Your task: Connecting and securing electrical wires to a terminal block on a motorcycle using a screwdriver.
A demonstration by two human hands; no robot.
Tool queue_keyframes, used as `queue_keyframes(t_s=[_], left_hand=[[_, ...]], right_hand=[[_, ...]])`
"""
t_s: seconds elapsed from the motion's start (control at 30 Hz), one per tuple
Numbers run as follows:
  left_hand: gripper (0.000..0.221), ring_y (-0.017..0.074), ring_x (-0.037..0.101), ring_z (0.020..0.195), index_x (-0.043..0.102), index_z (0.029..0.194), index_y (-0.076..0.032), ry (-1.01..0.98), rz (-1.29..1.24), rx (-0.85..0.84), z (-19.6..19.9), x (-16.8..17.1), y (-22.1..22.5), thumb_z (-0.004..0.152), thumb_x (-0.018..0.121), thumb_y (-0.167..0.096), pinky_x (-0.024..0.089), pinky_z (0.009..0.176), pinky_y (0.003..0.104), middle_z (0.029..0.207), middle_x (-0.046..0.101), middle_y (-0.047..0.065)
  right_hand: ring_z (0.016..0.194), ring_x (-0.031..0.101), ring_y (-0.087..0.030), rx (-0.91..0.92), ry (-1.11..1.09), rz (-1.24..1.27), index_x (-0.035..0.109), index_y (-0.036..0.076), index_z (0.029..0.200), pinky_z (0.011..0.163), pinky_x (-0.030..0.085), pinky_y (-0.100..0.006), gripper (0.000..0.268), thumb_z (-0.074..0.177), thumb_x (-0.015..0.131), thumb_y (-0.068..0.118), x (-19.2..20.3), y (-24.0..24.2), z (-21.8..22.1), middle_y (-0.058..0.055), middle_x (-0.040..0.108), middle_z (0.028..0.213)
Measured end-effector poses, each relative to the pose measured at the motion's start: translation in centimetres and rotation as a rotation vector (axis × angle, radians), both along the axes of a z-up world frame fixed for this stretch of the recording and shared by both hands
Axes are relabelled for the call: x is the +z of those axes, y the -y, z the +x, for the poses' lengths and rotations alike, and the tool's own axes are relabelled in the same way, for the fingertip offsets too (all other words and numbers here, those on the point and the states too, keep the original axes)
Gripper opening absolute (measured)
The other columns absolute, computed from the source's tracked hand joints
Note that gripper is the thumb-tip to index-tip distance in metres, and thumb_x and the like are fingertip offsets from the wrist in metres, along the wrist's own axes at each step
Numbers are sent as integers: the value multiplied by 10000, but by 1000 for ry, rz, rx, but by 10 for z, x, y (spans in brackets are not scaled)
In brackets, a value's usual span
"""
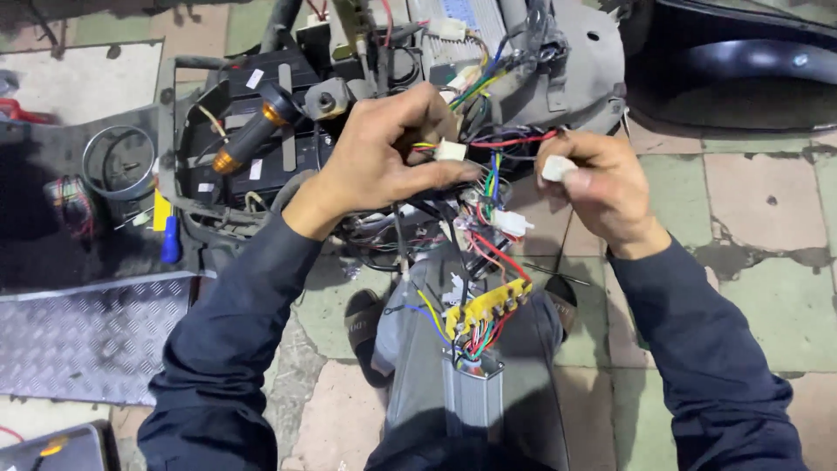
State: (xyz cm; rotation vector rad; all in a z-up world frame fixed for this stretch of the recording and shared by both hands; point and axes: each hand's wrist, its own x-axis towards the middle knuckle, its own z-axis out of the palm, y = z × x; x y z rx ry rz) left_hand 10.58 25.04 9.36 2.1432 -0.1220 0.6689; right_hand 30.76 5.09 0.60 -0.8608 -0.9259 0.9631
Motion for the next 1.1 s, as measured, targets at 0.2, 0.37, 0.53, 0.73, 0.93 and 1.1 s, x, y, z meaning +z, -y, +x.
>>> queue_keyframes(t_s=[0.2,0.37,0.53,0.73,0.93,1.1], left_hand=[[277,174,490,709,637,933,-2,-41,151,87,-29,21,17,812,881,-51,423,673,293,833,627,46],[184,227,449,807,650,749,-14,-44,258,125,-41,26,23,853,796,-53,390,757,327,742,548,46],[178,199,462,725,751,1070,-42,-115,554,321,-36,41,39,922,749,-141,379,692,330,767,550,38],[329,344,651,872,643,1160,17,-180,554,220,-22,47,44,832,639,29,520,786,416,1056,703,150],[333,214,668,801,615,1222,-145,-301,1230,516,3,30,30,890,632,-157,462,728,348,948,630,13],[137,332,667,659,722,930,-169,-343,1207,390,10,36,-2,813,705,-237,509,624,439,1005,657,93]], right_hand=[[839,686,-230,-95,162,-46,620,-64,1207,687,539,-249,420,979,550,281,23,27,-14,-206,671,1170],[727,681,-137,-397,133,-359,688,-38,1128,563,512,-197,155,1010,624,40,21,9,-26,-116,728,950],[546,486,-3,-189,-167,-430,694,29,1057,445,332,-138,132,934,693,76,20,-16,-38,3,679,818],[599,583,-51,-68,-503,-338,706,-3,1053,447,375,-143,134,938,637,-6,-4,-31,-33,-74,724,892],[494,424,-23,-117,-486,-503,678,79,939,402,268,-163,170,953,541,179,-12,-46,-10,29,576,690],[440,317,-34,85,-410,-433,666,27,1061,404,235,-179,135,1001,588,119,-9,-42,36,71,407,566]])
